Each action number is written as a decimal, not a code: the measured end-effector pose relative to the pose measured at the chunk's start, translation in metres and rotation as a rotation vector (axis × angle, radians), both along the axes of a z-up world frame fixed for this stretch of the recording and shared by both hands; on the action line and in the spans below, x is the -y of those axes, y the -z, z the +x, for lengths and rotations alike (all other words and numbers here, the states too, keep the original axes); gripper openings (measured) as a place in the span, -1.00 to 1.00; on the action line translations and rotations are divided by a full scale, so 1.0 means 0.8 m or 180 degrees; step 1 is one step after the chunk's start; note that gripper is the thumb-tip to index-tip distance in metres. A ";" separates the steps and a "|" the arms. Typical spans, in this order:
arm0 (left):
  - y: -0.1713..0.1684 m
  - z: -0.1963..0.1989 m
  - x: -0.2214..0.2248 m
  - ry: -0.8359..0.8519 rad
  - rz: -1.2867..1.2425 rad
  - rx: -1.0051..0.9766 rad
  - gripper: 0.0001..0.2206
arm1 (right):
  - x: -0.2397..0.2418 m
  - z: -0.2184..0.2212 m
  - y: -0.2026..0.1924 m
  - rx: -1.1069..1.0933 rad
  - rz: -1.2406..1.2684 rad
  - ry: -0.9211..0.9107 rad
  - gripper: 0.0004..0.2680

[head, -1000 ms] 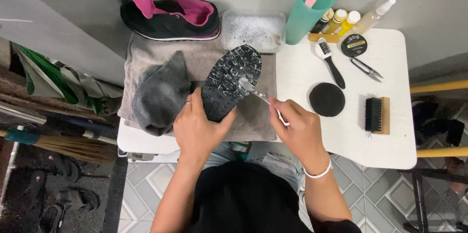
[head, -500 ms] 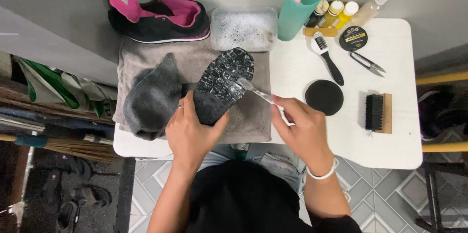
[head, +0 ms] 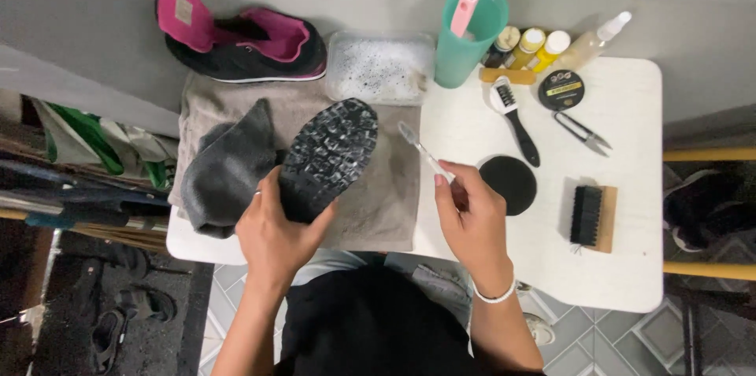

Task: Scrubbing the sole of a shoe with a small brush and cleaning solution on a repair bench.

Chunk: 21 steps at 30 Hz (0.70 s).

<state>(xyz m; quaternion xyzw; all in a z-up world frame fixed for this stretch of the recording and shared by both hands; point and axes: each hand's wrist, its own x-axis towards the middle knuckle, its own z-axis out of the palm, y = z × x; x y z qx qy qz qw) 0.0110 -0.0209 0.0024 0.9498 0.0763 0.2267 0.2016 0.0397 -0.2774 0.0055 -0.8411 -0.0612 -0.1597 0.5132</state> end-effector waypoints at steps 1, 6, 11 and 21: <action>-0.002 0.001 0.000 0.0009 -0.0016 -0.0003 -0.17 | -0.001 0.008 -0.003 -0.0003 -0.0016 0.0009 -0.88; -0.005 0.005 0.001 -0.0144 -0.0225 -0.0225 -0.18 | -0.024 0.045 -0.005 -0.0528 -0.0296 -0.0258 -0.82; 0.001 0.002 -0.007 -0.0147 -0.0406 -0.0153 -0.17 | -0.071 0.069 -0.008 -0.0630 -0.0543 -0.0472 -0.80; 0.010 -0.007 -0.039 -0.0162 -0.0634 0.0071 -0.29 | -0.061 0.036 0.022 -0.0593 -0.1045 -0.0654 -0.79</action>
